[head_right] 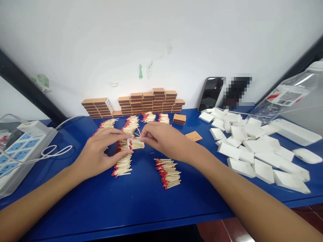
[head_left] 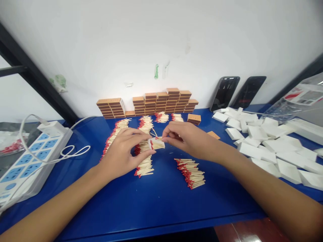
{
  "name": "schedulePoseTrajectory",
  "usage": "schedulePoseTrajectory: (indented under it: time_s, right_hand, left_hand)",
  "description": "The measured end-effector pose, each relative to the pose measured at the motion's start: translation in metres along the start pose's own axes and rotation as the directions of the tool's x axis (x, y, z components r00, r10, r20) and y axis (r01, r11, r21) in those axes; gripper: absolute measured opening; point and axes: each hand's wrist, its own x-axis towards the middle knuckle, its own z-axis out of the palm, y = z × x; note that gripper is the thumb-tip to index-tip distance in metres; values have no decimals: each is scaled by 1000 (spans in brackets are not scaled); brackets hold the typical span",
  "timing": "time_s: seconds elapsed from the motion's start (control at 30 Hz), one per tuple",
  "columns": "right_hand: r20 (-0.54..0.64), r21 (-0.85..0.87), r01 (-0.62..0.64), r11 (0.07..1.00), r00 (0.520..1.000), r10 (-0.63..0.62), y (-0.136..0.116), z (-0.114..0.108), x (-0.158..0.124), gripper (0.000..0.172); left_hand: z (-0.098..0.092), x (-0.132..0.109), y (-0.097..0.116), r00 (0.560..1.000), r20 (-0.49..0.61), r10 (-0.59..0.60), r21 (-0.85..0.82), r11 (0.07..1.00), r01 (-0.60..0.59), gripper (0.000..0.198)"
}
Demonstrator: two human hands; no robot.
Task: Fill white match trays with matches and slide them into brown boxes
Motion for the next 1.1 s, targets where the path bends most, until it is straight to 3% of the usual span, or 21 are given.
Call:
schedulePoseTrajectory:
  time_s: [0.23,0.43,0.53,0.77,1.1]
  right_hand:
    - [-14,-59,24,998,1000,-25,-8,20,1,19]
    - [-54,-76,58,995,997,-62,-8,8,-3,22]
    - [2,-74,51,996,999,-51,-8,2,-5,18]
    - [83,1,13,1000,996,-13,-9,7,-3,14]
    - [29,-7,15,1000,999,-15,-7,9,-1,16]
  left_hand:
    - [2,0,2,1000,-19,11,-2,1000,-11,35]
    - [2,1,1,1000,-28,12,12,1000,-12,34]
    - [2,1,0,1000,-22,7,20,1000,-6,34]
    - [2,0,0,1000,0,-8,21,1000,8,34]
    - [2,1,0,999,-22,22,23,1000,-22,34]
